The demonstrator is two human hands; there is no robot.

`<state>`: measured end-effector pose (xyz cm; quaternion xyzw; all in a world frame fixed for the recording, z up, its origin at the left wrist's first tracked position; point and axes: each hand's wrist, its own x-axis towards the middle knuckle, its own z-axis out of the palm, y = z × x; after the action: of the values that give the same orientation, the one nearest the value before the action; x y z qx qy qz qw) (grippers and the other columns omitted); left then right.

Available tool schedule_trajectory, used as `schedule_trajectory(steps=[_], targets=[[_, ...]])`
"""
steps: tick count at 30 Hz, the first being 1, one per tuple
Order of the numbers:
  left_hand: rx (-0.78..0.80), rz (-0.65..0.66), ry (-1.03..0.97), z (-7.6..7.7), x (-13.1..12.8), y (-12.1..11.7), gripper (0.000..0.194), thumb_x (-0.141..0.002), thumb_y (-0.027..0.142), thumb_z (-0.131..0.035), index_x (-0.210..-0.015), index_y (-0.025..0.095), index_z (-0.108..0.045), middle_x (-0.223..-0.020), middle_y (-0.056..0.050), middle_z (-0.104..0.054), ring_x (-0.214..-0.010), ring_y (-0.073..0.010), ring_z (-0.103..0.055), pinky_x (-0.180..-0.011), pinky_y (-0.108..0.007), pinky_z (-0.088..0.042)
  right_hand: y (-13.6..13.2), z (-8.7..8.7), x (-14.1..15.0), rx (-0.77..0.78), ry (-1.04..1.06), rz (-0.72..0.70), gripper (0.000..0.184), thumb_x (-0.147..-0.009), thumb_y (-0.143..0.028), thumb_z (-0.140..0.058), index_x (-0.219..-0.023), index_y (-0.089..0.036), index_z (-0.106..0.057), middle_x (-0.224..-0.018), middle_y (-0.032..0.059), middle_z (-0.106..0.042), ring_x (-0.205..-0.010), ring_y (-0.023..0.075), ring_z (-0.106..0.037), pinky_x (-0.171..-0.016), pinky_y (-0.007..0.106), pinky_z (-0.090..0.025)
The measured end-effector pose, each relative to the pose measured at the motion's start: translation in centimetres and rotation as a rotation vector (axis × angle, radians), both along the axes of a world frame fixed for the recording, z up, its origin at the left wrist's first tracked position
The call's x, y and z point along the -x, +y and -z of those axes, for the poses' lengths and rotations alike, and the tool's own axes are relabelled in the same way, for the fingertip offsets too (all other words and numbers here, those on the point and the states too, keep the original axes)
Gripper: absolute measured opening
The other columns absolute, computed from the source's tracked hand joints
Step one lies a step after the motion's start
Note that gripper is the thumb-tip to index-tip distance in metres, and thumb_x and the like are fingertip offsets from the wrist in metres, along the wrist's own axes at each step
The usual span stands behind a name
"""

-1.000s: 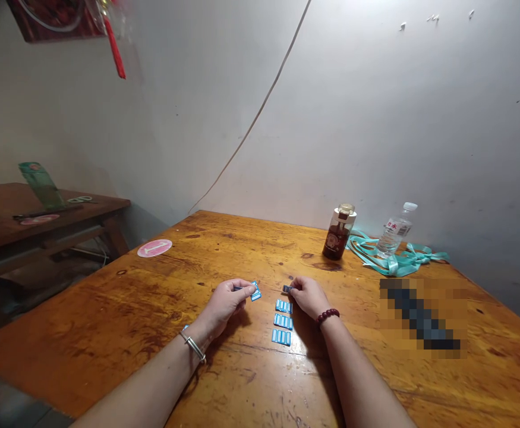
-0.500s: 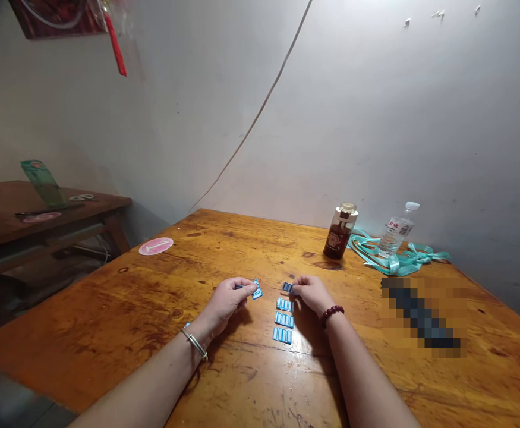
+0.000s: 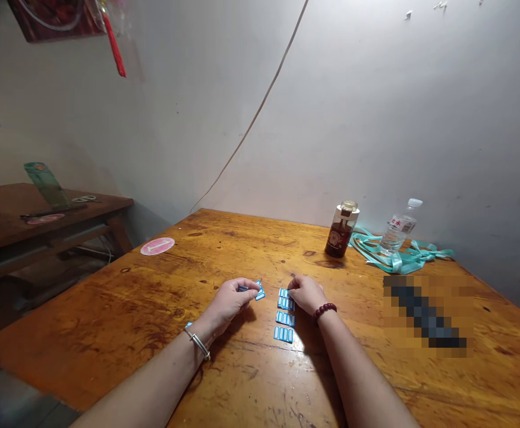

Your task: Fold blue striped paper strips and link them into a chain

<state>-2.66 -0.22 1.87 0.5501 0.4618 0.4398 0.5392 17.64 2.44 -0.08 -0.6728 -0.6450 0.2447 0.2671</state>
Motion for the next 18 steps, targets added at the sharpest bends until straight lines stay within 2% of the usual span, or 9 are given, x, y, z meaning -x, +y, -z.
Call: schedule_trajectory(steps=[4,7,12,15,18], targets=[[-0.064,-0.006,0.016,0.2,-0.1,0.0,0.015,-0.061,0.022,-0.060,-0.073,0.013,-0.058,-0.061,0.001,-0.053,-0.048,-0.0040,-0.040,-0.045,-0.016,-0.030,-0.1,-0.1,0.1,-0.027,-0.056,0.008,0.009,-0.056,-0.017,-0.055,-0.059,-0.019,-0.062,-0.057,-0.0005,-0.061,-0.058,0.0122,-0.052,-0.054,0.021,-0.032],[-0.093,-0.022,-0.009,0.4,0.0,0.0,0.015,-0.060,0.021,-0.060,-0.071,0.015,-0.052,-0.057,0.004,-0.048,-0.047,-0.0041,-0.040,-0.044,-0.015,-0.030,-0.1,0.1,0.2,-0.057,-0.067,0.016,0.008,-0.055,-0.017,-0.055,-0.058,-0.020,-0.062,-0.057,-0.0006,-0.060,-0.057,0.0123,-0.051,-0.053,0.022,-0.032],[-0.084,-0.061,-0.008,0.6,0.1,0.1,0.027,-0.059,0.019,-0.061,-0.082,0.017,-0.049,-0.062,0.005,-0.048,-0.047,-0.0042,-0.042,-0.042,-0.016,-0.032,-0.2,0.4,0.1,-0.147,-0.021,0.053,0.010,-0.053,-0.018,-0.057,-0.062,-0.019,-0.061,-0.061,0.0000,-0.058,-0.059,0.0128,-0.050,-0.053,0.022,-0.033],[-0.049,-0.037,-0.003,0.4,0.0,0.0,0.032,-0.059,0.020,-0.062,-0.089,0.017,-0.050,-0.065,0.003,-0.050,-0.048,-0.0047,-0.043,-0.043,-0.016,-0.033,-0.5,-0.6,0.1,-0.239,0.042,0.118,0.018,-0.061,-0.026,-0.053,-0.075,-0.017,-0.060,-0.065,0.0014,-0.058,-0.061,0.0133,-0.050,-0.055,0.023,-0.036],[-0.004,0.002,-0.020,0.1,-0.1,-0.3,0.028,-0.060,0.021,-0.062,-0.086,0.015,-0.052,-0.063,0.002,-0.051,-0.045,-0.0038,-0.041,-0.042,-0.016,-0.031,-1.5,-2.8,0.1,-0.348,0.124,0.174,0.025,-0.071,-0.036,-0.043,-0.076,-0.015,-0.057,-0.073,0.0038,-0.058,-0.066,0.0137,-0.051,-0.059,0.024,-0.038]])
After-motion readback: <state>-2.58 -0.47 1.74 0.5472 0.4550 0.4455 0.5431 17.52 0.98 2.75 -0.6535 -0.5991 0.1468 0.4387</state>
